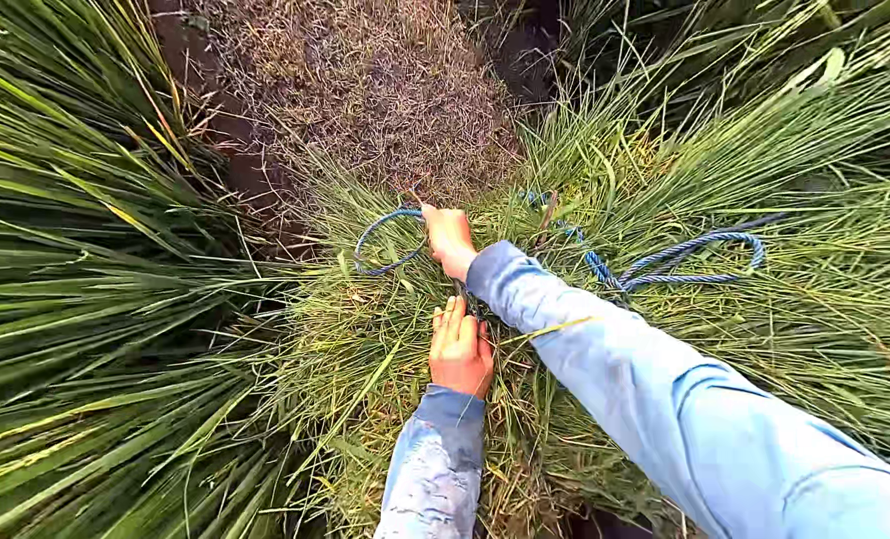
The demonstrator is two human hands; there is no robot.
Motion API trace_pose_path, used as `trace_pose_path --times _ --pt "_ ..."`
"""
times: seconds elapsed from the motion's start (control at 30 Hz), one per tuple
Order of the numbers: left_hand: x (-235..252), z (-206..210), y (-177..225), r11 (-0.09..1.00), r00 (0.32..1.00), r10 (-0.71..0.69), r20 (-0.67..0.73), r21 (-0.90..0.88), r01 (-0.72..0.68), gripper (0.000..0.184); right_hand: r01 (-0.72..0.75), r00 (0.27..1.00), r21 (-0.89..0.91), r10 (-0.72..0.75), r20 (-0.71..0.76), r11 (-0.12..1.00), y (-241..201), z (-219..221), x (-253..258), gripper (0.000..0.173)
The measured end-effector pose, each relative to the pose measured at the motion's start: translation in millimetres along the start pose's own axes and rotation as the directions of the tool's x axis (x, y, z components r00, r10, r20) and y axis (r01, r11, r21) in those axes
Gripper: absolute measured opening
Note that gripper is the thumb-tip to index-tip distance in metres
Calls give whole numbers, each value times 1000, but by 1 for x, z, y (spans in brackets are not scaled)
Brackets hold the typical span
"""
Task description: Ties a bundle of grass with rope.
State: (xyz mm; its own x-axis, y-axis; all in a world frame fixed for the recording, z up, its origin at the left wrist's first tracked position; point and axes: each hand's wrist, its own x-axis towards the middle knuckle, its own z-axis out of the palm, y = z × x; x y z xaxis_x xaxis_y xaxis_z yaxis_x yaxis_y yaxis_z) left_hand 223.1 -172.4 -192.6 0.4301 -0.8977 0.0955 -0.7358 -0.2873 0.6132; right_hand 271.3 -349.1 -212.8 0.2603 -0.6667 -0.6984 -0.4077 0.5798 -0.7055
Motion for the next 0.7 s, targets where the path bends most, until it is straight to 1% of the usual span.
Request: trace_pose_path --times 0.07,0.13,0.2,0.27,0.3,0.37,0.4,0.47,0.53,0.6,0.7 --pt "17 -2 -5 1000 1000 -8 29 -3 8 17 66 993 -152 -79 -83 986 -2 10 20 45" --pt "39 -8 -12 999 995 -31 92 -8 32 15 86 987 -238 -115 -111 967 -10 18 38 44" --pt "66 -16 -17 998 983 -68 168 -3 69 15 105 985 -299 -141 -101 948 -26 27 57 43" --pt "80 -24 -15 988 951 -153 269 9 156 20 111 986 -335 -145 -80 936 -34 34 71 41" --pt "86 -25 -14 982 940 -186 287 12 191 20 112 985 -340 -149 -86 934 -36 39 79 40" --pt "101 -19 -22 976 934 -213 285 31 213 22 127 982 -314 -164 -94 941 -48 51 105 40" --pt "104 -14 -27 978 940 -210 271 44 206 22 131 984 -317 -163 -78 939 -47 55 113 40" --pt "110 -5 -34 981 953 -188 239 97 170 21 210 975 -343 -221 8 915 -49 67 123 40" --pt "104 0 -32 977 956 -191 221 138 164 20 272 962 -382 -250 107 883 -43 72 120 42" --pt "96 1 -24 972 953 -206 225 163 171 21 237 971 -375 -204 127 896 -41 69 119 40" --pt "101 4 -19 966 945 -213 246 197 167 21 190 981 -336 -166 100 923 -51 63 129 40"
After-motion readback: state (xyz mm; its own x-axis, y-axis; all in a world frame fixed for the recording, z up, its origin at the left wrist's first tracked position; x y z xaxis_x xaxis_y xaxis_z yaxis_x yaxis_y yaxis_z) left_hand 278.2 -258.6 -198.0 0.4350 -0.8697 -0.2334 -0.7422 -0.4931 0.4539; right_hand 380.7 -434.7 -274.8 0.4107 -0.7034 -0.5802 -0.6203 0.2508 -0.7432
